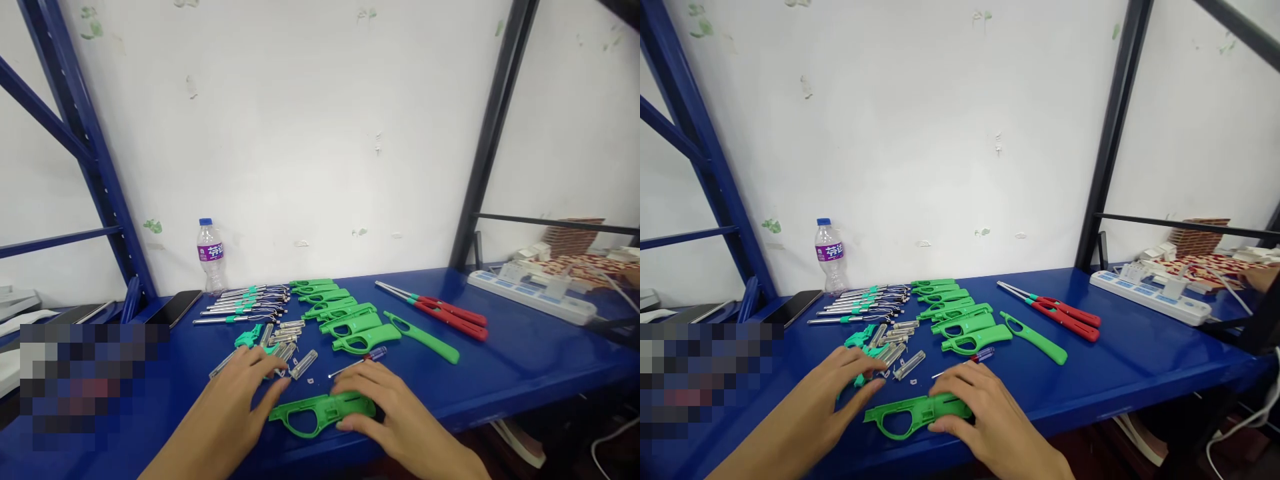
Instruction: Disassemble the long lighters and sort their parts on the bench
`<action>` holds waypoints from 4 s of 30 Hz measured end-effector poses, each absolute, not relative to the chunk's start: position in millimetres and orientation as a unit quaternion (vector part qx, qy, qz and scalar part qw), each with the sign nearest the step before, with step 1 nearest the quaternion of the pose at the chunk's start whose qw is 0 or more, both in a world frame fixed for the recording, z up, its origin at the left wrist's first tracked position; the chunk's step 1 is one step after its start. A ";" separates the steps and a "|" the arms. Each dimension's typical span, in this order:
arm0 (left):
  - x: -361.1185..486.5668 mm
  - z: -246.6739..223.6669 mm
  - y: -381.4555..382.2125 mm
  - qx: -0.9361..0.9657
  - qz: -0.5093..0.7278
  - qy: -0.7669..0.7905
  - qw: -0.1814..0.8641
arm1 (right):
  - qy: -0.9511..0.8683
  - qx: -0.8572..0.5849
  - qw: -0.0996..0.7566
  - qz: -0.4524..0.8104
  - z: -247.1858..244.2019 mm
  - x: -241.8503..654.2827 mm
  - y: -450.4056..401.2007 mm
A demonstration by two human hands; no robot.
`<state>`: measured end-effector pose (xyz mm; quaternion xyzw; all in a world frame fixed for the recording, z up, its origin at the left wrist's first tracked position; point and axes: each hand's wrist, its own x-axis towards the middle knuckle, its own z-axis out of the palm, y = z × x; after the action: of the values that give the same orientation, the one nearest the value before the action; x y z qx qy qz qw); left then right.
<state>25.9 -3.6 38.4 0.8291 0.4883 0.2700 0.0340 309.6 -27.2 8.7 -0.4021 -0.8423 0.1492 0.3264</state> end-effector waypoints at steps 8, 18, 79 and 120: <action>8.7 38.5 -6.8 0.834 0.246 0.493 0.036 | -0.716 -0.578 0.377 -0.108 -3.6 434.6 5.6; 2.6 43.9 -9.0 0.834 0.221 0.504 0.048 | -0.628 -0.705 0.311 -0.110 -21.0 482.3 3.5; 105.7 10.2 -24.5 0.913 0.161 0.374 -0.003 | -0.697 -0.590 0.300 0.276 -0.8 496.9 -28.2; 69.1 34.0 -13.9 0.821 0.048 0.559 -0.102 | -0.640 -0.708 0.272 -0.123 -23.1 553.9 43.7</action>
<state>69.1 -13.9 34.0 0.8213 0.5592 0.0481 -0.1024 553.9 43.7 -23.1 -0.7082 -0.6397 -0.1233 0.2721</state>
